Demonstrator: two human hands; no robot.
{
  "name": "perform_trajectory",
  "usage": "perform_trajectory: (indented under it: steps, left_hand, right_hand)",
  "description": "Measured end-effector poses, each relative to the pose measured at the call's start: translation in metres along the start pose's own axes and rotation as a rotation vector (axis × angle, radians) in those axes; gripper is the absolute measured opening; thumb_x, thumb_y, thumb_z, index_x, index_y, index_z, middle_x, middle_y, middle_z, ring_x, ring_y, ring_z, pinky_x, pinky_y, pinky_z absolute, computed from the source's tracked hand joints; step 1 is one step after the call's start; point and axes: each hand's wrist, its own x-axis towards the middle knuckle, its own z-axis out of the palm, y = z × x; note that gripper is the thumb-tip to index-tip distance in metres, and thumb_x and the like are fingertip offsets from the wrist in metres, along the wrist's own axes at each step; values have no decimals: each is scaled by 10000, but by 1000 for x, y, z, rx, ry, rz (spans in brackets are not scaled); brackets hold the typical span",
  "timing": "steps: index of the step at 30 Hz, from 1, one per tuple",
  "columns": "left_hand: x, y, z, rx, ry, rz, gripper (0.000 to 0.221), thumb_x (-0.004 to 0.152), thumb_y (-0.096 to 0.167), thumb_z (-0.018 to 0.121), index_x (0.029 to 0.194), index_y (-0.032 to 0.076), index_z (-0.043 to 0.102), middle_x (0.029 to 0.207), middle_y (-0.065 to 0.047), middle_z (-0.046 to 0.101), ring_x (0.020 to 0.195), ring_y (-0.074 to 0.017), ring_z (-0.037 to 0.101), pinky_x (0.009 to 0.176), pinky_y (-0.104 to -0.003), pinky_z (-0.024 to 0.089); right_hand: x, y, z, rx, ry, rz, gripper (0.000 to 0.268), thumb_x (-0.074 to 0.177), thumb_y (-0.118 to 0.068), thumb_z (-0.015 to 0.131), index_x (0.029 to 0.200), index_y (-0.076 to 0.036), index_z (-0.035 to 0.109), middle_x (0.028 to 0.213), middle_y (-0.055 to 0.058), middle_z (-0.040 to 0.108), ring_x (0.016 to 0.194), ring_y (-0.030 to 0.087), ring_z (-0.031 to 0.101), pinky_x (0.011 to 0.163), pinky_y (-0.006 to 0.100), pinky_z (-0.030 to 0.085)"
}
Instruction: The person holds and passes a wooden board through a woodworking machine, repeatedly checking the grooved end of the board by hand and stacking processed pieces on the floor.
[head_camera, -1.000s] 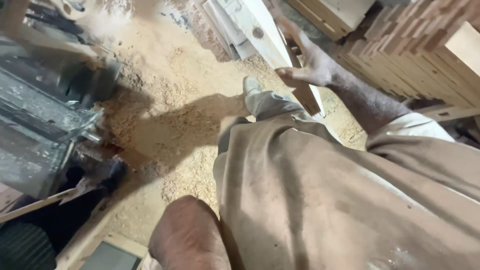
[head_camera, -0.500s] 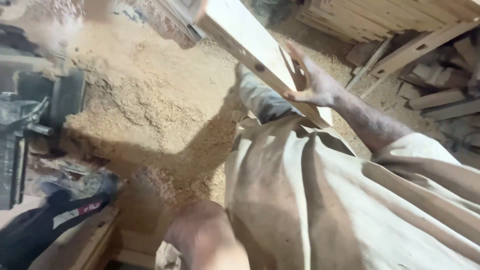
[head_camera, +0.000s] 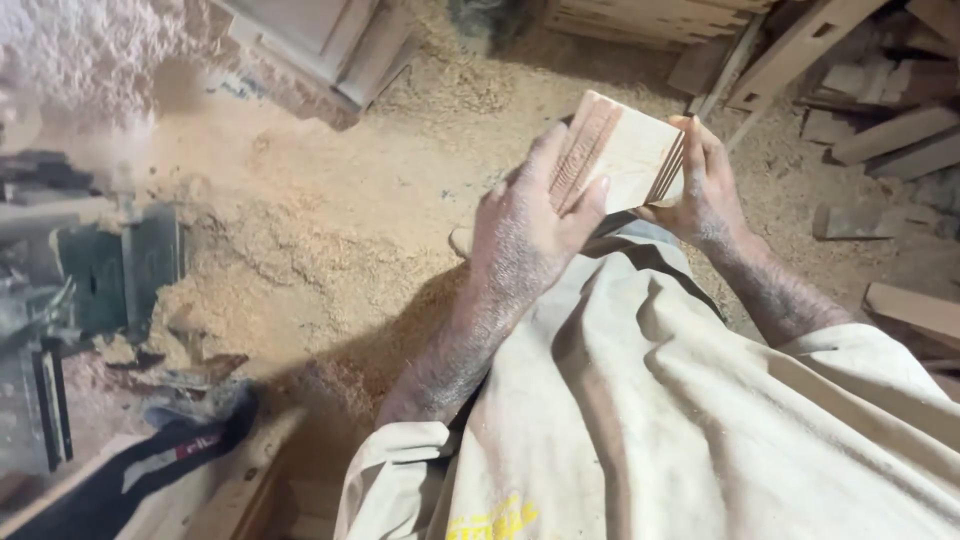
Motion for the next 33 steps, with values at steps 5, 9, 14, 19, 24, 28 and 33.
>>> perform_trajectory:
  steps: [5, 9, 14, 19, 24, 28, 33]
  left_hand:
    - [65, -4, 104, -445, -90, 54, 584, 1005, 163, 691, 1492, -44, 444, 1461, -226, 584, 1379, -346, 558, 1148, -407, 455]
    - [152, -74, 186, -549, -114, -200, 549, 981, 143, 677, 1435, -70, 454, 1293, -148, 677, 1214, -220, 645, 1042, -342, 516]
    - [245, -167, 299, -540, -11, -393, 446, 996, 193, 706, 1326, -86, 596, 1231, -167, 736, 1147, -222, 695, 991, -329, 535]
    - [352, -172, 347, -556, 55, -425, 481, 985, 219, 708, 1359, -64, 605, 1289, -174, 709, 1185, -247, 664, 988, -348, 532]
    - [452, -164, 338, -274, 235, -472, 586, 936, 211, 692, 1444, 5, 487, 1387, -182, 588, 1229, -284, 625, 983, -375, 549]
    - [442, -195, 346, -254, 329, -246, 571, 962, 205, 738, 1424, -56, 527, 1366, -232, 637, 1258, -313, 634, 1059, -371, 512]
    - [322, -238, 338, -227, 207, -365, 590, 940, 186, 711, 1442, -52, 511, 1441, -210, 571, 1293, -251, 574, 1068, -356, 488]
  right_hand:
    - [-19, 102, -27, -10, -100, 109, 1411, 625, -255, 998, 1663, -25, 69, 1561, 269, 424, 1399, 453, 442, 1183, 551, 427]
    - [-16, 202, -55, -87, -256, 186, 1283, 640, -348, 965, 1629, -78, 193, 1517, 244, 425, 1409, 428, 409, 1199, 569, 366]
    - [22, 323, -74, -104, -584, 261, 1203, 670, -440, 929, 1622, -158, 249, 1528, 210, 411, 1444, 401, 362, 1224, 570, 305]
    - [93, 420, -78, -91, -716, 282, 1297, 647, -555, 900, 1671, -201, 185, 1603, 250, 295, 1463, 433, 304, 1205, 605, 219]
    - [148, 501, -54, -122, -523, 155, 995, 859, -371, 783, 1688, -202, 259, 1670, 232, 316, 1497, 461, 327, 1228, 607, 249]
    - [157, 522, -20, -237, -356, 92, 692, 1067, -162, 690, 1649, -134, 317, 1629, 234, 383, 1527, 446, 362, 1255, 634, 253]
    - [154, 516, -13, -311, -361, 34, 874, 786, -104, 743, 1609, -113, 448, 1541, 218, 479, 1437, 423, 433, 1174, 626, 302]
